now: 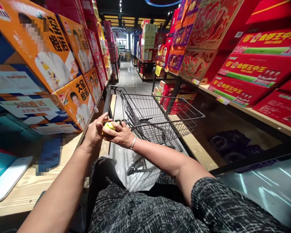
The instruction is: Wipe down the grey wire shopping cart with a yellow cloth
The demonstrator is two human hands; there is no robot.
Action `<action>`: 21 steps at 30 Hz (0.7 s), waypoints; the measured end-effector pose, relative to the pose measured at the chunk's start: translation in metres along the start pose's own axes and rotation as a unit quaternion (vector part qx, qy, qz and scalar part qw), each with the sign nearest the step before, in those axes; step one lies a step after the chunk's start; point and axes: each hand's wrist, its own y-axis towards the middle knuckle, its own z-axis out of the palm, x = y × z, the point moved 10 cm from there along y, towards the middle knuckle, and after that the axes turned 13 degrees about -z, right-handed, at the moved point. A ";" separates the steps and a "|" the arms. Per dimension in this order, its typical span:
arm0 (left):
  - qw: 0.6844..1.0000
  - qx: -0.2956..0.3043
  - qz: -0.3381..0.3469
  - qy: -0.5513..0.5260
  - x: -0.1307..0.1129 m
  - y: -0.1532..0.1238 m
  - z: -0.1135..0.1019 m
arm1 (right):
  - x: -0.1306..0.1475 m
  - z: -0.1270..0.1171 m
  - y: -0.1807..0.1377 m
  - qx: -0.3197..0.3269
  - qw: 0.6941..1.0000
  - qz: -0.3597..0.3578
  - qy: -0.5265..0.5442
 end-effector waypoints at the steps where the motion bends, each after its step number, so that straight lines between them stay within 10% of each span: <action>1: 0.999 0.002 0.025 0.029 -0.004 0.004 0.001 | -0.002 0.004 -0.007 0.010 1.000 -0.005 -0.002; 12: 0.989 0.022 0.065 0.129 0.001 0.014 0.006 | -0.048 0.046 -0.174 0.092 0.976 0.158 0.116; 21: 0.968 0.007 0.020 0.252 -0.038 0.027 0.030 | -0.063 -0.030 -0.041 -0.109 0.964 0.221 0.097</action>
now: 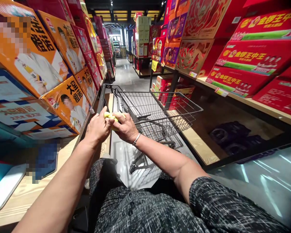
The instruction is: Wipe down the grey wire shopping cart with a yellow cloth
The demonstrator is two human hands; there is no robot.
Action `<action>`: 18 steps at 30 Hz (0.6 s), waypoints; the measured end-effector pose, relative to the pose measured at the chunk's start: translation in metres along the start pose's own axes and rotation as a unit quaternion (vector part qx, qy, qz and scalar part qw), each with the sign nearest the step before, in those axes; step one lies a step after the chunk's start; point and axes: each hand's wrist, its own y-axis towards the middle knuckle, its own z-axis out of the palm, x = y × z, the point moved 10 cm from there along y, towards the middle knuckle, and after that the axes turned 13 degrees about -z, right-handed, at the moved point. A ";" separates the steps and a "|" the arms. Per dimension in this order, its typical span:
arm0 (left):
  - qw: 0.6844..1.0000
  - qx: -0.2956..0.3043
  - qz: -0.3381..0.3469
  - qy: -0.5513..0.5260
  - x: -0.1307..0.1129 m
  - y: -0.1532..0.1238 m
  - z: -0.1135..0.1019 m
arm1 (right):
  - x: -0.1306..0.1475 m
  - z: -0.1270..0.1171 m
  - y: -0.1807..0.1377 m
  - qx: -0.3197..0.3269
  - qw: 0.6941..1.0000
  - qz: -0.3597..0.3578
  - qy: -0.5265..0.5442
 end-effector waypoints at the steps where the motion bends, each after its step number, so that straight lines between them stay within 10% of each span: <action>1: 1.000 -0.006 -0.018 0.005 -0.001 0.001 0.001 | -0.002 0.000 0.004 0.004 1.000 0.012 0.003; 12: 0.981 -0.015 0.123 0.151 -0.020 -0.010 0.030 | -0.148 -0.039 -0.122 0.168 0.971 0.168 -0.026; 18: 0.985 -0.021 0.121 0.120 -0.018 -0.007 0.029 | -0.221 -0.089 -0.192 0.160 0.879 0.418 -0.167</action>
